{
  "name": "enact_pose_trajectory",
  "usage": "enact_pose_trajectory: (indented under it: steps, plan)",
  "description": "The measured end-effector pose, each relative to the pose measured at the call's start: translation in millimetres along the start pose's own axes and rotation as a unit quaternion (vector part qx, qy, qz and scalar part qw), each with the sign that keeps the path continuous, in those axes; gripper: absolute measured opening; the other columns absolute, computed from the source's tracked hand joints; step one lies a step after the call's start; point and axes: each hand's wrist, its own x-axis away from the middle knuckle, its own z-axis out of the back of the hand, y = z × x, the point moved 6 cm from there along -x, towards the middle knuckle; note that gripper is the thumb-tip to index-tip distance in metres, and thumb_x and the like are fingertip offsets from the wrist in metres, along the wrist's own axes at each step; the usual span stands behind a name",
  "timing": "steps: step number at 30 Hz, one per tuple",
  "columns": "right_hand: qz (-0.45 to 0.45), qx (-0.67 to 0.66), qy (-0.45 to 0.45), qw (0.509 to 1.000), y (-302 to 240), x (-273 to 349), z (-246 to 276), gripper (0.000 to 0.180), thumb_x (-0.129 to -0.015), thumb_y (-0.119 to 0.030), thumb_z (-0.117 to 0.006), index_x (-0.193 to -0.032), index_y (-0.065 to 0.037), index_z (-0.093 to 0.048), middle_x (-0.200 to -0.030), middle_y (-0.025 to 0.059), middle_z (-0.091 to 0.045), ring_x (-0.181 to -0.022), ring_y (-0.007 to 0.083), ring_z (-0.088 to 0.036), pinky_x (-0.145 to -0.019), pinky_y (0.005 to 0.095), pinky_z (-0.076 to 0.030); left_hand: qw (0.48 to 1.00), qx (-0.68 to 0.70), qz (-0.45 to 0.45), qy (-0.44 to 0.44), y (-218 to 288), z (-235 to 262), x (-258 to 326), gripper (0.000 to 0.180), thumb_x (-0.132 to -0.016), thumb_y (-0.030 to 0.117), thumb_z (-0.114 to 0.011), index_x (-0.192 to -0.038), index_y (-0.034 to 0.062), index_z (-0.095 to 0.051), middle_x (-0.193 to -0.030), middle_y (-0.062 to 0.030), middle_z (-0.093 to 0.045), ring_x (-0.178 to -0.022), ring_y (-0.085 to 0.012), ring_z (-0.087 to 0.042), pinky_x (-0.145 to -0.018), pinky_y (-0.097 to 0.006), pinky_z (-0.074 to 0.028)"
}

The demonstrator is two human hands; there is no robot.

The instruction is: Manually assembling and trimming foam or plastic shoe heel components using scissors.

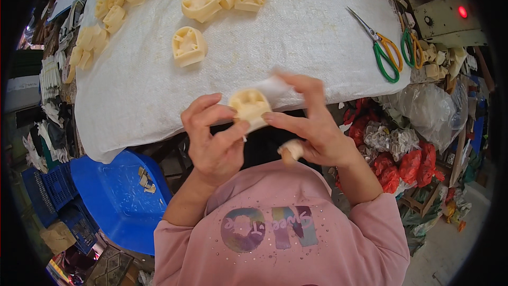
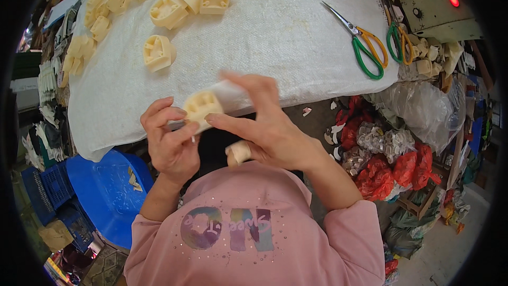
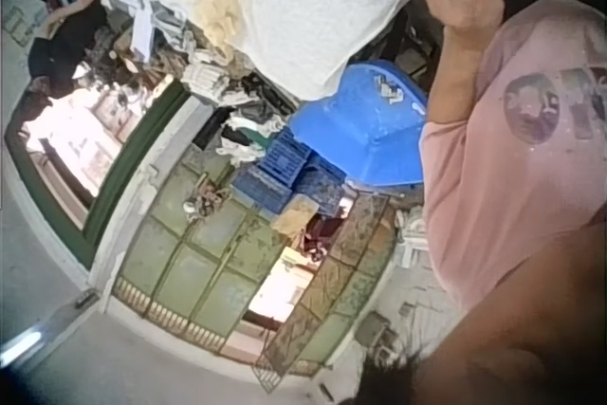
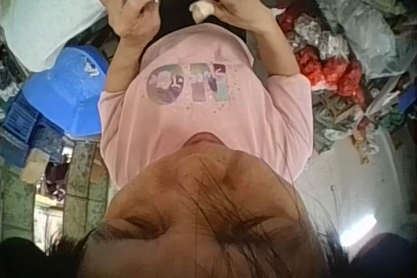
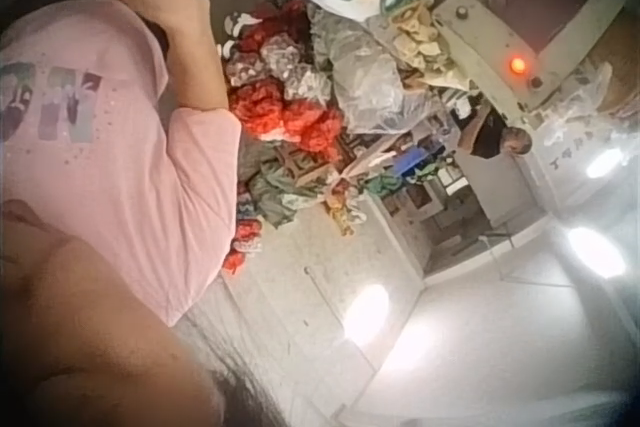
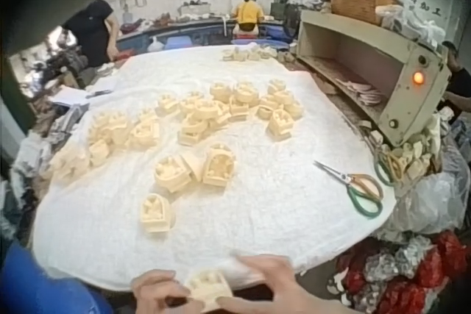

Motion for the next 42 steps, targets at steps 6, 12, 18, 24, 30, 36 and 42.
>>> enact_pose_trajectory:
  steps: [6, 12, 18, 24, 30, 36, 42]
  plan:
    - [-0.209, -0.264, 0.171, 0.926, 26.8, 52.6, -17.0, 0.036, -0.086, -0.021, -0.065, -0.115, -0.004, -0.052, -0.105, 0.0152, -0.059, -0.089, 0.0221, -0.057, -0.08, 0.0311, -0.045, 0.991, 0.135, -0.021, -0.008, -1.8, -1.0, 2.9, 0.033, -0.069, -0.011, -0.062, -0.094, 0.0055, -0.049, -0.1, -0.0164, -0.054, -0.096, -0.0375, -0.061, -0.082, -0.05, -0.05]
    - [-0.354, -0.63, 0.246, 0.646, 40.6, 54.8, -51.5, 0.039, -0.092, -0.018, -0.057, -0.125, -0.005, -0.039, -0.115, 0.0189, -0.056, -0.099, 0.0207, -0.059, -0.088, 0.0333, -0.049, 0.982, 0.174, -0.044, -0.06, 14.5, -10.5, 11.2, 0.032, -0.07, -0.013, -0.06, -0.095, 0.0043, -0.048, -0.105, -0.0152, -0.054, -0.093, -0.0332, -0.059, -0.081, -0.049, -0.049]
    - [-0.388, -0.622, 0.238, 0.637, 42.2, 57.5, -60.1, 0.043, -0.092, -0.017, -0.056, -0.128, -0.006, -0.034, -0.12, 0.0216, -0.054, -0.107, 0.0247, -0.057, -0.089, 0.0364, -0.05, 0.983, 0.164, -0.065, -0.051, 14.0, -11.2, 13.9, 0.033, -0.068, -0.013, -0.061, -0.094, 0.0034, -0.049, -0.11, -0.0159, -0.054, -0.09, -0.0302, -0.056, -0.076, -0.045, -0.05]
    - [-0.294, -0.629, 0.23, 0.682, 43.2, 66.4, -50.2, 0.025, -0.095, -0.017, -0.05, -0.112, 0.0, -0.05, -0.113, 0.0215, -0.058, -0.108, 0.0267, -0.058, -0.088, 0.0379, -0.051, 0.983, 0.14, -0.086, -0.078, 19.9, -20.9, 14.1, 0.023, -0.064, -0.012, -0.063, -0.077, 0.0022, -0.05, -0.102, -0.0155, -0.056, -0.086, -0.0297, -0.056, -0.068, -0.041, -0.05]
    - [-0.303, -0.589, 0.231, 0.713, 35.2, 67.0, -43.6, 0.02, -0.095, -0.013, -0.045, -0.105, 0.003, -0.054, -0.115, 0.0218, -0.058, -0.107, 0.0261, -0.058, -0.088, 0.0372, -0.05, 0.985, 0.047, -0.092, -0.137, 28.7, -29.5, 6.8, 0.02, -0.061, -0.008, -0.064, -0.068, 0.0034, -0.049, -0.091, -0.015, -0.055, -0.074, -0.0286, -0.054, -0.058, -0.037, -0.046]
    - [-0.341, -0.58, 0.21, 0.709, 36.8, 63.3, -43.0, 0.019, -0.093, -0.009, -0.042, -0.101, 0.004, -0.053, -0.115, 0.0234, -0.058, -0.105, 0.0258, -0.059, -0.088, 0.037, -0.05, 0.98, 0.01, -0.102, -0.172, 32.8, -34.0, 6.9, 0.019, -0.061, -0.008, -0.063, -0.069, 0.0034, -0.049, -0.092, -0.0162, -0.055, -0.071, -0.0281, -0.053, -0.057, -0.036, -0.045]
    - [-0.361, -0.638, 0.196, 0.651, 57.8, 65.8, -46.8, 0.016, -0.093, -0.013, -0.046, -0.096, 0.001, -0.053, -0.099, 0.0196, -0.062, -0.096, 0.0283, -0.064, -0.079, 0.0388, -0.056, 0.979, 0.121, -0.088, -0.137, 32.6, -22.7, 11.5, 0.017, -0.066, -0.008, -0.063, -0.077, -0.0012, -0.052, -0.099, -0.0195, -0.058, -0.078, -0.0318, -0.056, -0.064, -0.039, -0.049]
